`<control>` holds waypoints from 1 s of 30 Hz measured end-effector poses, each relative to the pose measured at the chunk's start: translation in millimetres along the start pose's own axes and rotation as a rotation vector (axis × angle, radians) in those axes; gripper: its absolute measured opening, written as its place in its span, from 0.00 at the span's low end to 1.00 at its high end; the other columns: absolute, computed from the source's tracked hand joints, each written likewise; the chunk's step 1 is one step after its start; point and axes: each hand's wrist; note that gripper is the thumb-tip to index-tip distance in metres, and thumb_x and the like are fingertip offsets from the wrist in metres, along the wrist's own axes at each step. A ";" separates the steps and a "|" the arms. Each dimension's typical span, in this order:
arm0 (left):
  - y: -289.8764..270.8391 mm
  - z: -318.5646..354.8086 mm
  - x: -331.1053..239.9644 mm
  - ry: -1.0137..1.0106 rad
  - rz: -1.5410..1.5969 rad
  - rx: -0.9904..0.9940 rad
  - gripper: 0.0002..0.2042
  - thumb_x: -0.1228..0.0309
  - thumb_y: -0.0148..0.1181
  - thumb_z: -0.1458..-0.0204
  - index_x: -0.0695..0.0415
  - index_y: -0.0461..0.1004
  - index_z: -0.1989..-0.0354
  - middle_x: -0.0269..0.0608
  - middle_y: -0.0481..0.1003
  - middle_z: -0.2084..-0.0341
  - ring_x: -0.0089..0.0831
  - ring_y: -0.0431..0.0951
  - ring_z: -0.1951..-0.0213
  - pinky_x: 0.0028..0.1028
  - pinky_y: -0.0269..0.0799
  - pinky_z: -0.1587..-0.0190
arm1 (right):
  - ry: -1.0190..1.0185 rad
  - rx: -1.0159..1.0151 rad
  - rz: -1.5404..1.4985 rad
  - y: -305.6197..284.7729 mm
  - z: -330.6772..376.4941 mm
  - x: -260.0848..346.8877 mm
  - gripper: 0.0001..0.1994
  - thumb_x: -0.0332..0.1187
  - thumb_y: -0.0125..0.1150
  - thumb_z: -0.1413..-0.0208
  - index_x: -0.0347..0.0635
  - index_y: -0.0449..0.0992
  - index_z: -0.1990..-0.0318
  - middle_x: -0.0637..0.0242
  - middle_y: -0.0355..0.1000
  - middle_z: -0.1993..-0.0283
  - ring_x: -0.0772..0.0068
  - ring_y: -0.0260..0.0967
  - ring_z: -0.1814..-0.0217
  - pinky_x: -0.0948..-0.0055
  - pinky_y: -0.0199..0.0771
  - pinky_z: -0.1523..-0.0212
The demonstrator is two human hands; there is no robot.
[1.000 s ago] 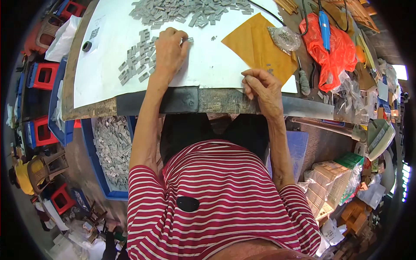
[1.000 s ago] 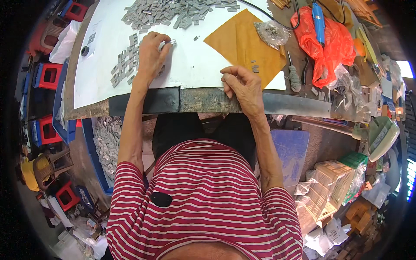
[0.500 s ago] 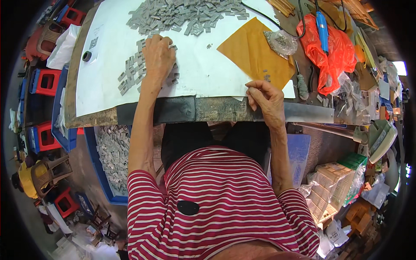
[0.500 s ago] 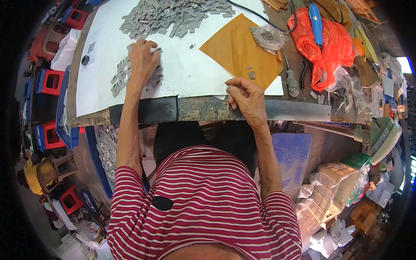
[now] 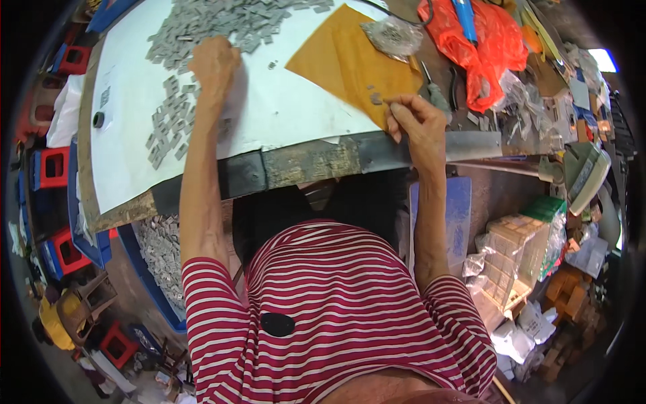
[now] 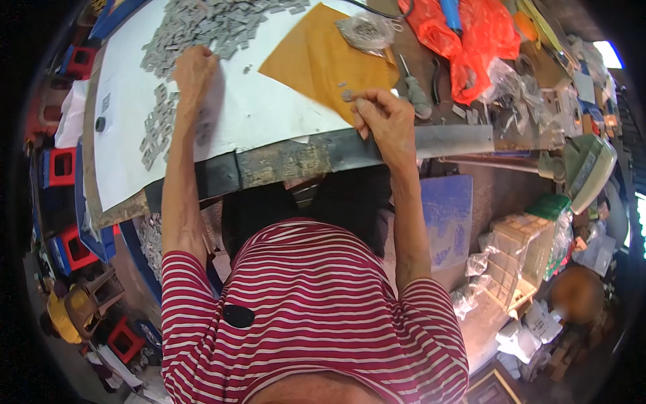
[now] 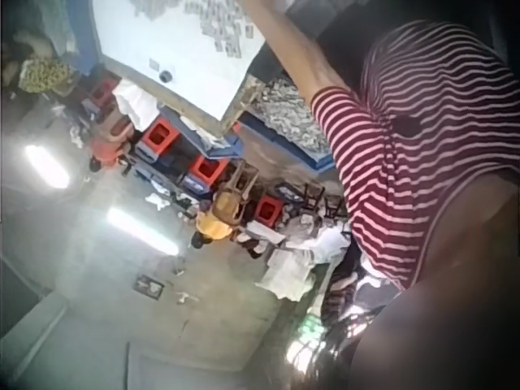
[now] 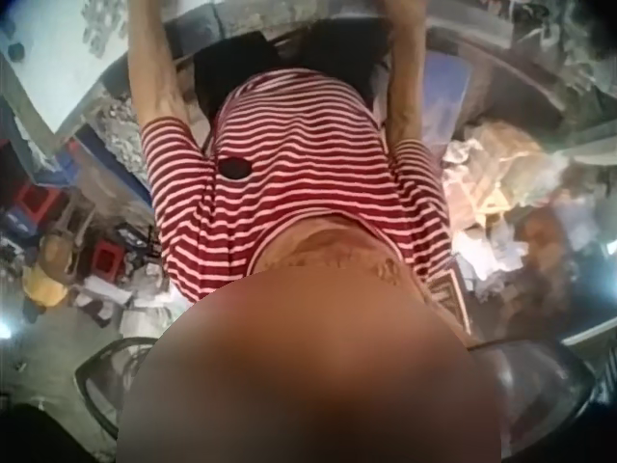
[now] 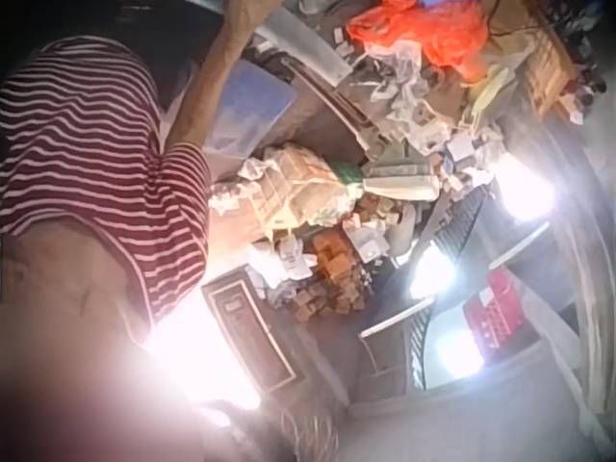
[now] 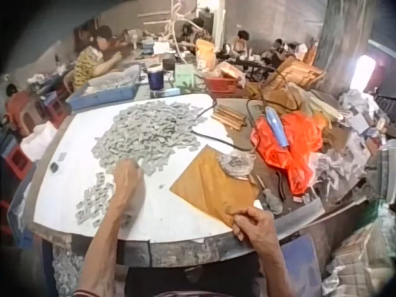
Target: Inspecting and sorting small rectangular metal or plastic components at a workshop workbench.
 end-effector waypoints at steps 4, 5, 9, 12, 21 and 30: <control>5.7 -0.7 4.6 0.029 0.063 -0.077 0.08 0.68 0.53 0.61 0.57 0.76 0.74 0.48 0.74 0.73 0.48 0.73 0.67 0.46 0.65 0.67 | -0.024 -0.157 0.068 -6.5 -13.0 2.6 0.06 0.25 0.52 0.48 0.30 0.72 0.66 0.70 0.66 0.79 0.86 0.58 0.82 0.86 0.56 0.81; 4.3 -1.1 2.8 0.015 0.071 -0.046 0.08 0.69 0.53 0.61 0.57 0.75 0.75 0.47 0.74 0.75 0.46 0.74 0.70 0.45 0.66 0.69 | -0.022 -0.165 0.072 -9.2 -17.6 -1.5 0.06 0.25 0.52 0.48 0.30 0.72 0.66 0.70 0.66 0.79 0.86 0.58 0.82 0.86 0.56 0.81; 3.1 1.6 6.8 0.045 0.106 -0.045 0.07 0.70 0.52 0.61 0.58 0.74 0.75 0.46 0.74 0.76 0.44 0.74 0.71 0.42 0.66 0.69 | -0.109 -0.094 0.339 -12.1 -30.7 -13.0 0.07 0.27 0.52 0.50 0.31 0.71 0.66 0.68 0.66 0.80 0.82 0.60 0.82 0.81 0.60 0.79; -9.8 9.8 -2.7 0.079 0.161 -0.089 0.07 0.71 0.51 0.60 0.60 0.72 0.74 0.46 0.74 0.77 0.44 0.74 0.73 0.40 0.67 0.71 | -0.263 -0.036 0.570 -13.2 -37.9 -19.3 0.07 0.28 0.52 0.51 0.34 0.72 0.66 0.63 0.66 0.77 0.74 0.64 0.77 0.77 0.63 0.75; -75.3 72.8 -55.2 0.004 0.826 0.018 0.04 0.75 0.51 0.51 0.63 0.69 0.69 0.40 0.75 0.77 0.22 0.73 0.75 0.22 0.68 0.72 | -0.391 0.155 0.692 -12.5 -58.5 -27.7 0.05 0.26 0.53 0.50 0.34 0.71 0.67 0.67 0.66 0.74 0.81 0.65 0.75 0.81 0.66 0.73; -84.4 124.8 -72.4 -0.169 1.293 0.275 0.05 0.76 0.53 0.51 0.63 0.69 0.67 0.35 0.72 0.77 0.18 0.71 0.72 0.17 0.66 0.67 | -0.423 0.287 0.796 -12.4 -68.1 -24.1 0.04 0.26 0.52 0.50 0.35 0.67 0.71 0.67 0.65 0.76 0.78 0.66 0.76 0.78 0.66 0.74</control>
Point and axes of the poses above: each hand's wrist, its own z-axis away from the middle knuckle, its own y-axis out of the palm, x = y × z
